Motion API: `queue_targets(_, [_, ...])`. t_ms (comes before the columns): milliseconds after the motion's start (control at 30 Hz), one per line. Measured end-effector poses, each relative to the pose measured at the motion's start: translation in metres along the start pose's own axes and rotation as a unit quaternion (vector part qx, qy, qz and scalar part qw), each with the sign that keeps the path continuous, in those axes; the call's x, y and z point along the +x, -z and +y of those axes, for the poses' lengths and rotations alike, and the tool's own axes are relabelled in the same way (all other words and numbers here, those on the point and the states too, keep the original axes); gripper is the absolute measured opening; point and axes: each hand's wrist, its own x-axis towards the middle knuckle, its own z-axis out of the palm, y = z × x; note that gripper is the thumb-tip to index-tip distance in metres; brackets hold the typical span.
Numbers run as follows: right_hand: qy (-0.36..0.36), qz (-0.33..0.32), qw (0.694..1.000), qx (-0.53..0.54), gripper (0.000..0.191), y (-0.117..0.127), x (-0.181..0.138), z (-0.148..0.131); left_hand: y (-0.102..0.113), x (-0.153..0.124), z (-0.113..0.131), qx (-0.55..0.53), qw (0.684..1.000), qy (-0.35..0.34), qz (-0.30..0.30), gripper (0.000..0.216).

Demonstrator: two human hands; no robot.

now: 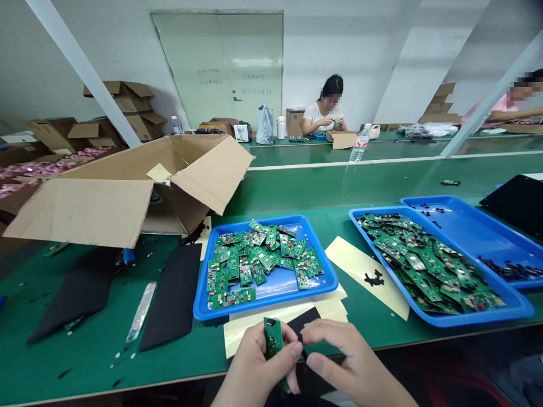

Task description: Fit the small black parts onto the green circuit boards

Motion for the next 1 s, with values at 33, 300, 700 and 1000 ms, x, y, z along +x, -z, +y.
queue_targets(33, [0.005, -0.008, 1.0, -0.003, 0.028, -0.002, -0.001, -0.001, 0.0, 0.0, 0.001, 0.001, 1.0, 0.002, -0.001, 0.032])
queue_targets(300, [-0.003, -0.035, 0.982, -0.187, 0.019, 0.007, -0.009, 0.005, 0.009, 0.002, 0.009, 0.152, 0.987, 0.032, 0.026, 0.035])
queue_targets(700, [0.08, -0.08, 0.965, -0.237, 0.029, 0.02, 0.016, -0.017, -0.001, -0.003, 0.01, 0.003, 0.997, 0.031, -0.068, 0.034])
queue_targets(1000, [0.109, -0.072, 0.94, -0.316, 0.036, 0.018, 0.022, -0.019, -0.005, -0.007, 0.01, 0.001, 0.999, 0.027, -0.039, 0.031])
